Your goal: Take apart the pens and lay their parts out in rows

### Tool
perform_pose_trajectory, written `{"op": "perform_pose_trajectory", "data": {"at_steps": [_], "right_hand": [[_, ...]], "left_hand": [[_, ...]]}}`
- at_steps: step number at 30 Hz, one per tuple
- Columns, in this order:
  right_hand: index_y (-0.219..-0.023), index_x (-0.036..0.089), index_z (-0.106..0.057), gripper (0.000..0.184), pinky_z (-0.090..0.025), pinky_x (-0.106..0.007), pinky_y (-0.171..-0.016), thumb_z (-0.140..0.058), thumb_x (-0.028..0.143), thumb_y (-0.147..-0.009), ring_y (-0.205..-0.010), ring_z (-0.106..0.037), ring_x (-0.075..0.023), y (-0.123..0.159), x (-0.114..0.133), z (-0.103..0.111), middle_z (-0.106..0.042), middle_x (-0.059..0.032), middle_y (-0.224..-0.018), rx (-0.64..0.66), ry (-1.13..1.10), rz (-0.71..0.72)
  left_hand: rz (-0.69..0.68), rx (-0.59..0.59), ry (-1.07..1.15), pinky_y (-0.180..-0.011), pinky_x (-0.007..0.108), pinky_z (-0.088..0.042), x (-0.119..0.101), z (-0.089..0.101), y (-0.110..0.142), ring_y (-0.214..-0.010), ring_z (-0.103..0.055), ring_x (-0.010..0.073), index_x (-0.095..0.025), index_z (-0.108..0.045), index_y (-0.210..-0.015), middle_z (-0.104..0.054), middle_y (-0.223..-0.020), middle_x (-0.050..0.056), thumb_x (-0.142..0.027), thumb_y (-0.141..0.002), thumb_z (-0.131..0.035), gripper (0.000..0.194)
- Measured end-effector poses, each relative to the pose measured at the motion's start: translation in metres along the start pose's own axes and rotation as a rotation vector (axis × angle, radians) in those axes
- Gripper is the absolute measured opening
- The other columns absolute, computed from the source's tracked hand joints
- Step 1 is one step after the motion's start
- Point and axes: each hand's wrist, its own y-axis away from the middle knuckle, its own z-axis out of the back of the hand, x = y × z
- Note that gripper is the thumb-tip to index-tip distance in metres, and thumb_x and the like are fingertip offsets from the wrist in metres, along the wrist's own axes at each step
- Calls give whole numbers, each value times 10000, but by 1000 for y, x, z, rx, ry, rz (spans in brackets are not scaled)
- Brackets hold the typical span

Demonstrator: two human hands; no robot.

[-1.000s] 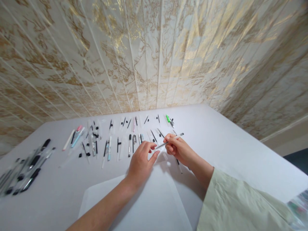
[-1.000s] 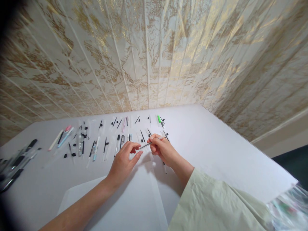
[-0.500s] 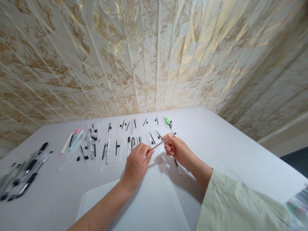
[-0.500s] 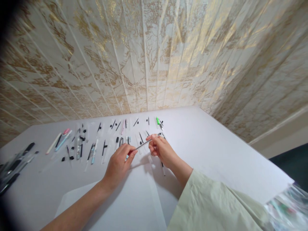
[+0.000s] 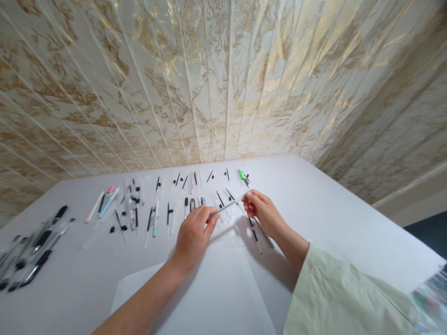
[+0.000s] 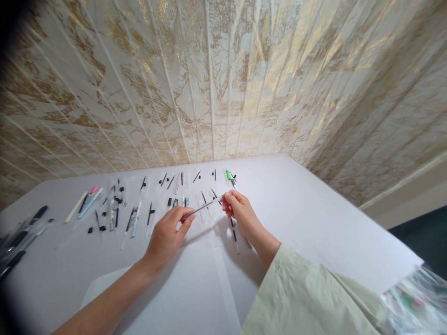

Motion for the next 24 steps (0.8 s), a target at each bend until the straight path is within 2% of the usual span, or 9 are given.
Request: {"op": "perform_pose_trajectory", "data": {"at_steps": [2,5,8,13,24], "right_hand": [[-633,184,-527,362,-265,-226,-424,-572,501,-800,-425,-367,-80,0,1,0,-447,41,-487,-27,48,17],[-566,200,-426,411,-191,-228,-403,-583,508,-789,-384,-277,-63,0,4,1,-364,67,-434,-24,67,4],[-549,205,-370,449,-136,-227,-399,-610,522,-756,-377,-231,-50,0,6,1,-345,75,-441,-23,72,-20],[-520,210,-338,491,-113,-233,-400,-631,544,-731,-380,-209,-50,1,9,2,-301,80,-429,-16,81,-37],[-534,210,-378,457,-126,-242,-416,-591,536,-772,-393,-212,-66,-1,3,2,-320,70,-436,-24,97,16]], "left_hand": [[-30,-12,-4,-743,282,-421,1,1,0,-806,-555,155,-209,-567,-947,-605,-847,16,-260,-920,-475,108],[-72,-18,-28,-741,286,-426,1,2,-1,-797,-558,159,-202,-579,-940,-606,-822,19,-257,-915,-486,111],[-93,-32,-40,-739,287,-434,1,3,-2,-790,-565,160,-204,-586,-944,-612,-814,21,-261,-914,-486,119],[-93,-55,-42,-752,297,-447,1,5,-3,-801,-579,162,-208,-590,-939,-633,-824,26,-264,-910,-495,115],[68,31,72,-671,259,-455,-4,9,-4,-700,-591,137,-221,-602,-885,-655,-784,-6,-310,-895,-496,139]]}}
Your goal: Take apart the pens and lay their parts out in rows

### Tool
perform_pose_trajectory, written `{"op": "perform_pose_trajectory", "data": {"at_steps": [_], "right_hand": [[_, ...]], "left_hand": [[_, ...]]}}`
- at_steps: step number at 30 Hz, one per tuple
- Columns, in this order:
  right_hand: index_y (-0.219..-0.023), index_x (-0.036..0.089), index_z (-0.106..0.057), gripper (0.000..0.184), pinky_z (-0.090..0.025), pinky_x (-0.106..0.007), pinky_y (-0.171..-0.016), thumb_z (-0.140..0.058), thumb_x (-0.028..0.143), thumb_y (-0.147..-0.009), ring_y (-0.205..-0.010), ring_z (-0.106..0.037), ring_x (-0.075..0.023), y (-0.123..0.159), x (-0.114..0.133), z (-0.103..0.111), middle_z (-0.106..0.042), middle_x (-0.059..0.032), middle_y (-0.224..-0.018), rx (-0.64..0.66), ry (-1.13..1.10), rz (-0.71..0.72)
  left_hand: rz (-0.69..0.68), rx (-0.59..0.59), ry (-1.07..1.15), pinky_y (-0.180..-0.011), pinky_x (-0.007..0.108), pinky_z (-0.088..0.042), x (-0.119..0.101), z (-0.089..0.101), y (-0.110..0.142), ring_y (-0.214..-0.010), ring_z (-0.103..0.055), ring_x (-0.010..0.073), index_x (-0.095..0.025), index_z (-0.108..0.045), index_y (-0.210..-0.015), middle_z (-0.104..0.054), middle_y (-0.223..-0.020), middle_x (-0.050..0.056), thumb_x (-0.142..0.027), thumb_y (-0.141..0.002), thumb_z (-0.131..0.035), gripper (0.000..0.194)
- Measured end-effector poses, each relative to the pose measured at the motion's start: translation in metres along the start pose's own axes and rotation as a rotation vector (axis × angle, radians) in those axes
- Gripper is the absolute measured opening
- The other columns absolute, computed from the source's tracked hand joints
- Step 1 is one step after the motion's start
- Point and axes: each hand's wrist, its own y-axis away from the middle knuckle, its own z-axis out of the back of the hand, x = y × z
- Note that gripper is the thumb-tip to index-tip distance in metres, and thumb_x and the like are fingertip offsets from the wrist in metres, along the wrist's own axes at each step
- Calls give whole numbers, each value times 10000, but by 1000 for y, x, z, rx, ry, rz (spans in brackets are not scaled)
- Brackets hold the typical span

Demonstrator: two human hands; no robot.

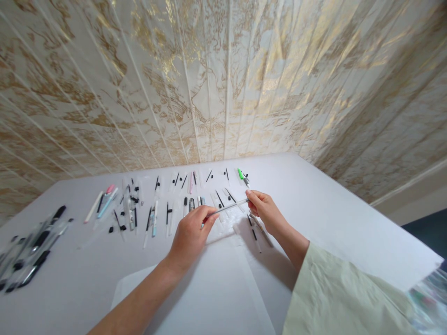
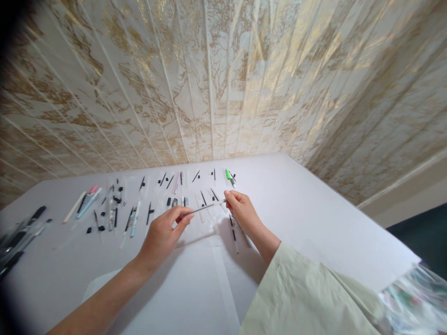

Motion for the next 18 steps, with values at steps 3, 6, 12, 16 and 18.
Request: {"op": "perform_pose_trajectory", "data": {"at_steps": [3,6,12,16,18], "right_hand": [[-534,208,-386,457,-126,-243,-423,-577,536,-788,-403,-212,-69,-1,-3,0,-318,67,-446,-7,18,19],[-537,208,-391,460,-135,-242,-426,-568,543,-799,-412,-214,-72,-2,-6,1,-321,65,-457,-10,29,38],[-542,210,-384,472,-174,-239,-430,-565,567,-793,-435,-231,-81,-3,-12,1,-360,55,-486,-36,52,89],[-557,211,-374,463,-175,-239,-438,-558,551,-811,-464,-253,-91,-1,-8,1,-353,50,-515,-37,79,140],[-564,213,-360,461,-182,-241,-446,-549,544,-822,-473,-263,-96,0,-5,1,-335,51,-522,-32,106,170]], "left_hand": [[71,41,47,-649,243,-445,-3,1,-1,-675,-596,129,-220,-597,-853,-645,-739,-23,-318,-891,-497,145],[142,72,88,-623,234,-432,-7,3,-1,-644,-589,126,-216,-595,-831,-630,-689,-28,-348,-894,-484,184],[313,123,196,-549,218,-404,-13,4,-2,-528,-526,110,-212,-594,-749,-590,-587,-44,-391,-867,-489,239],[443,189,334,-531,212,-402,-10,3,-5,-513,-507,106,-203,-595,-736,-569,-552,-45,-406,-852,-488,257],[491,251,394,-510,210,-392,-7,4,-7,-491,-490,103,-193,-601,-740,-555,-532,-43,-436,-854,-473,297]]}}
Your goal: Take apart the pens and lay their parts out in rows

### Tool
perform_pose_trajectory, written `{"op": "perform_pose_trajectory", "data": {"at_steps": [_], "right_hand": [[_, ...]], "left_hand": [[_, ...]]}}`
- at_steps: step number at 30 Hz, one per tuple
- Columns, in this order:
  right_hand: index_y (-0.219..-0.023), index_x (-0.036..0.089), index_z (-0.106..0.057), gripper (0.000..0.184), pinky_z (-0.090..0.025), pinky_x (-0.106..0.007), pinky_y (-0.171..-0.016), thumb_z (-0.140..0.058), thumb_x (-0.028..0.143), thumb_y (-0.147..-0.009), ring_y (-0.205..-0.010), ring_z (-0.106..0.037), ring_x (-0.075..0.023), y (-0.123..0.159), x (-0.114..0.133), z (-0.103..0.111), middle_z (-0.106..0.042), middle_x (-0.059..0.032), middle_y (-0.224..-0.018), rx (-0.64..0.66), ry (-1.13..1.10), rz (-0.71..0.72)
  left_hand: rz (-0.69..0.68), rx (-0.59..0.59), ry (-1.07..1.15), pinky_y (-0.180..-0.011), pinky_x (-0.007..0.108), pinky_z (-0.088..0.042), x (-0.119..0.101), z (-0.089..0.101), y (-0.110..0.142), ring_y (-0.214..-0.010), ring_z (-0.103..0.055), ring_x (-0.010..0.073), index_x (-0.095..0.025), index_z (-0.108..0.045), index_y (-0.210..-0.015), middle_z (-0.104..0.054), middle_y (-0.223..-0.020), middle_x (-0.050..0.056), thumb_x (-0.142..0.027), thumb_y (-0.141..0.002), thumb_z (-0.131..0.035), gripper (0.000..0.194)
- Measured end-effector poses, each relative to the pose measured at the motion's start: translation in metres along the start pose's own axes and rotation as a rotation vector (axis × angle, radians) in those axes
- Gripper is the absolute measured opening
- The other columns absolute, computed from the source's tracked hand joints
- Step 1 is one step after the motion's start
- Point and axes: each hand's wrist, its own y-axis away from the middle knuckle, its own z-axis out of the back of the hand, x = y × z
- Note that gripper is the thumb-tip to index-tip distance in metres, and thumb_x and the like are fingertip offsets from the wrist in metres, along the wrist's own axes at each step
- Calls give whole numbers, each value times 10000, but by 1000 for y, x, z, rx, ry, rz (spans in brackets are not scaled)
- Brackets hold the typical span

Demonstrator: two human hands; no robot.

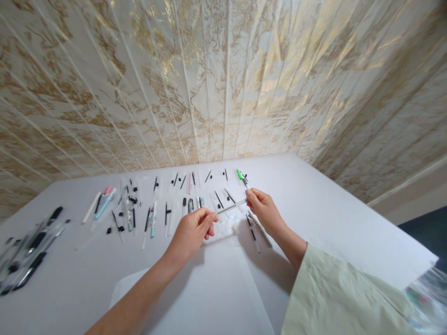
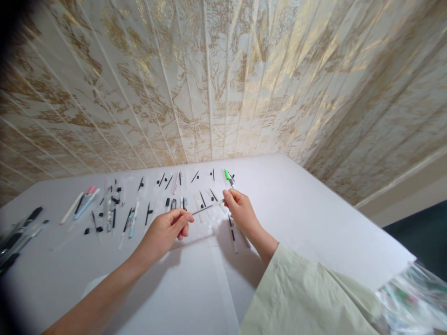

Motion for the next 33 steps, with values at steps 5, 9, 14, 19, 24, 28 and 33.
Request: {"op": "perform_pose_trajectory", "data": {"at_steps": [5,9,14,19,24,28,33], "right_hand": [[-602,214,-394,408,-215,-242,-474,-517,502,-863,-497,-290,-105,2,8,3,-368,43,-548,25,116,109],[-646,217,-442,350,-248,-243,-498,-489,463,-891,-509,-316,-114,2,9,4,-389,42,-550,51,182,149],[-650,218,-439,336,-262,-241,-506,-475,438,-902,-506,-332,-116,3,7,2,-394,47,-534,70,231,132],[-653,217,-435,333,-274,-236,-507,-455,429,-908,-499,-340,-114,4,6,1,-394,54,-519,84,277,144],[-655,214,-423,329,-279,-232,-506,-451,425,-906,-497,-336,-111,3,6,1,-382,62,-517,85,296,144],[-654,211,-427,315,-280,-231,-509,-456,401,-903,-508,-331,-110,3,6,0,-379,60,-531,97,317,139],[-651,210,-419,307,-286,-228,-516,-453,378,-906,-518,-342,-110,3,5,-1,-386,58,-540,104,320,152]], "left_hand": [[63,85,81,-470,213,-349,-1,5,-2,-422,-415,90,-171,-569,-672,-483,-462,-46,-542,-856,-413,442],[131,145,101,-486,225,-348,-1,7,-2,-420,-401,93,-168,-561,-656,-468,-450,-41,-551,-866,-372,476],[-110,-18,-172,-599,257,-388,3,4,-3,-635,-530,142,-200,-567,-800,-605,-717,-7,-456,-816,-531,259],[-259,-46,-385,-640,260,-366,-1,6,0,-682,-526,148,-214,-549,-739,-580,-707,-22,-374,-864,-475,216],[-118,90,-412,-599,262,-355,-3,5,2,-612,-527,150,-209,-593,-725,-559,-619,-19,-437,-912,-330,395],[-127,56,-414,-603,255,-360,-1,1,2,-657,-533,155,-224,-580,-892,-570,-713,-27,-465,-834,-495,262],[-218,-21,-397,-616,247,-346,-1,2,2,-649,-502,138,-216,-516,-752,-540,-681,-37,-413,-871,-460,237]]}}
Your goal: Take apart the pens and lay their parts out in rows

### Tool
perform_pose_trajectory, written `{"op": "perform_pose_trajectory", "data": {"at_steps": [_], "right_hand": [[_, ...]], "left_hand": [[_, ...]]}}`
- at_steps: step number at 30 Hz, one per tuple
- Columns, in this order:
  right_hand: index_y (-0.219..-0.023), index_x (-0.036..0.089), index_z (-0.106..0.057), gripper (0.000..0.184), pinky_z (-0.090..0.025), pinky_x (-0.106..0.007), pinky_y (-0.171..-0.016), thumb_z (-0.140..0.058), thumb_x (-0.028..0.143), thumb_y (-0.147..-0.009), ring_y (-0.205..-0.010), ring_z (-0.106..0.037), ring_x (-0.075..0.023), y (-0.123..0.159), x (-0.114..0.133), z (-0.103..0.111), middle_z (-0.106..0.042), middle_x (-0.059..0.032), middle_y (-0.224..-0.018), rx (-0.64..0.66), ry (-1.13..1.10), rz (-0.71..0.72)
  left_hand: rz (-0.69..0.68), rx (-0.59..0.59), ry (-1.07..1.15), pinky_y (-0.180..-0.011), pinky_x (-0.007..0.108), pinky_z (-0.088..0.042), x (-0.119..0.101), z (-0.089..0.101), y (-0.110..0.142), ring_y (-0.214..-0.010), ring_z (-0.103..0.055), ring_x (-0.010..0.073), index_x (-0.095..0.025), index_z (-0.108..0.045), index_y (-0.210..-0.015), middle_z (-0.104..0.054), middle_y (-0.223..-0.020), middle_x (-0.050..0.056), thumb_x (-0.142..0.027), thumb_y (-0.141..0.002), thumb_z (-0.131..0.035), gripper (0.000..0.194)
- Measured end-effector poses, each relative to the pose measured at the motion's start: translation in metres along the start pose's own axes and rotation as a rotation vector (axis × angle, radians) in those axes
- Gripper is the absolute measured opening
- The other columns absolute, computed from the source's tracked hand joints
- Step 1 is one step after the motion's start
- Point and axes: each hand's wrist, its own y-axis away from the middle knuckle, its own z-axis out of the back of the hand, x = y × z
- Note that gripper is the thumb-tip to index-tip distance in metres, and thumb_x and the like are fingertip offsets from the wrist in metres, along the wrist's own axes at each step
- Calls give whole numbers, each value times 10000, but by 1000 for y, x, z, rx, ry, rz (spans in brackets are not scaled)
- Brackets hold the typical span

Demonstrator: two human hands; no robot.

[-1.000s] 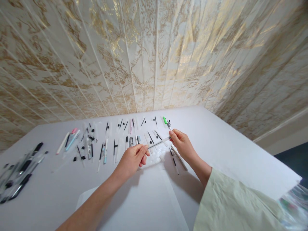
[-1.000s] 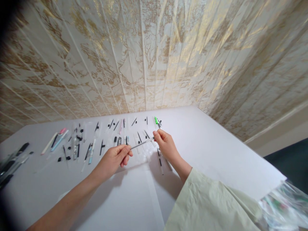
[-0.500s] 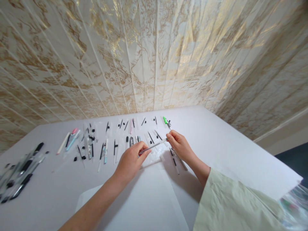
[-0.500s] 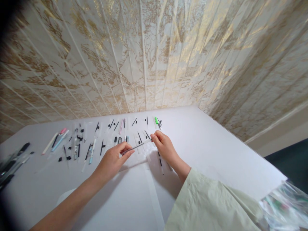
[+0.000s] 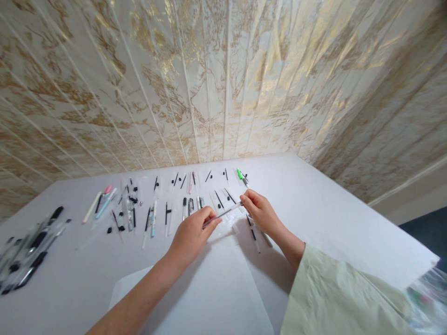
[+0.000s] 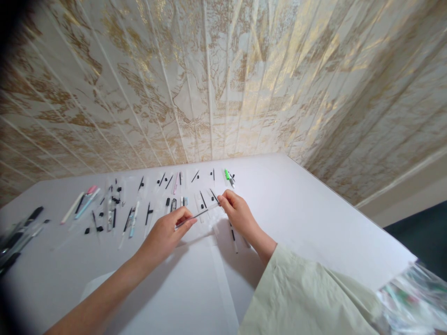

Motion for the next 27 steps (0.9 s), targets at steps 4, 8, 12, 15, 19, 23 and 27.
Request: {"op": "perform_pose_trajectory", "data": {"at_steps": [4,8,12,15,19,23,27], "right_hand": [[-661,212,-417,299,-282,-227,-512,-446,375,-910,-520,-344,-111,1,-1,0,-391,57,-543,-2,-4,7],[-650,213,-398,308,-282,-228,-516,-455,377,-904,-524,-341,-111,1,0,-1,-375,58,-545,6,21,10],[-650,213,-403,300,-285,-232,-522,-454,370,-900,-532,-348,-115,2,1,-2,-377,57,-550,16,39,10],[-644,214,-396,303,-289,-234,-529,-453,366,-900,-534,-351,-115,2,3,-3,-380,57,-551,18,39,12],[-640,215,-390,310,-291,-237,-531,-448,370,-902,-528,-349,-114,3,4,-2,-376,59,-547,13,30,10],[-639,216,-390,308,-292,-235,-528,-452,368,-900,-524,-348,-113,3,5,-1,-379,60,-544,18,25,5],[-638,216,-392,311,-296,-233,-525,-455,373,-898,-524,-354,-114,4,5,-3,-388,60,-540,26,35,-3]], "left_hand": [[69,71,-17,-580,257,-326,0,0,0,-583,-492,145,-216,-547,-724,-523,-592,-34,-428,-910,-354,342],[96,101,-10,-597,263,-348,2,-4,0,-614,-528,155,-217,-551,-752,-572,-645,-21,-467,-905,-348,356],[48,3,-19,-613,247,-362,3,-7,1,-687,-535,152,-227,-506,-833,-594,-779,-24,-428,-805,-551,208],[5,-27,-17,-614,243,-352,2,-5,1,-661,-514,142,-220,-490,-762,-557,-708,-32,-387,-852,-486,190],[-4,7,-45,-601,248,-334,1,-2,2,-646,-509,145,-216,-525,-731,-550,-667,-28,-412,-897,-402,284],[61,42,-69,-591,259,-324,2,-3,3,-617,-512,151,-221,-551,-732,-546,-617,-27,-435,-927,-307,378],[38,-9,-73,-597,251,-337,4,-7,2,-660,-521,149,-235,-519,-834,-566,-721,-34,-441,-848,-493,208]]}}
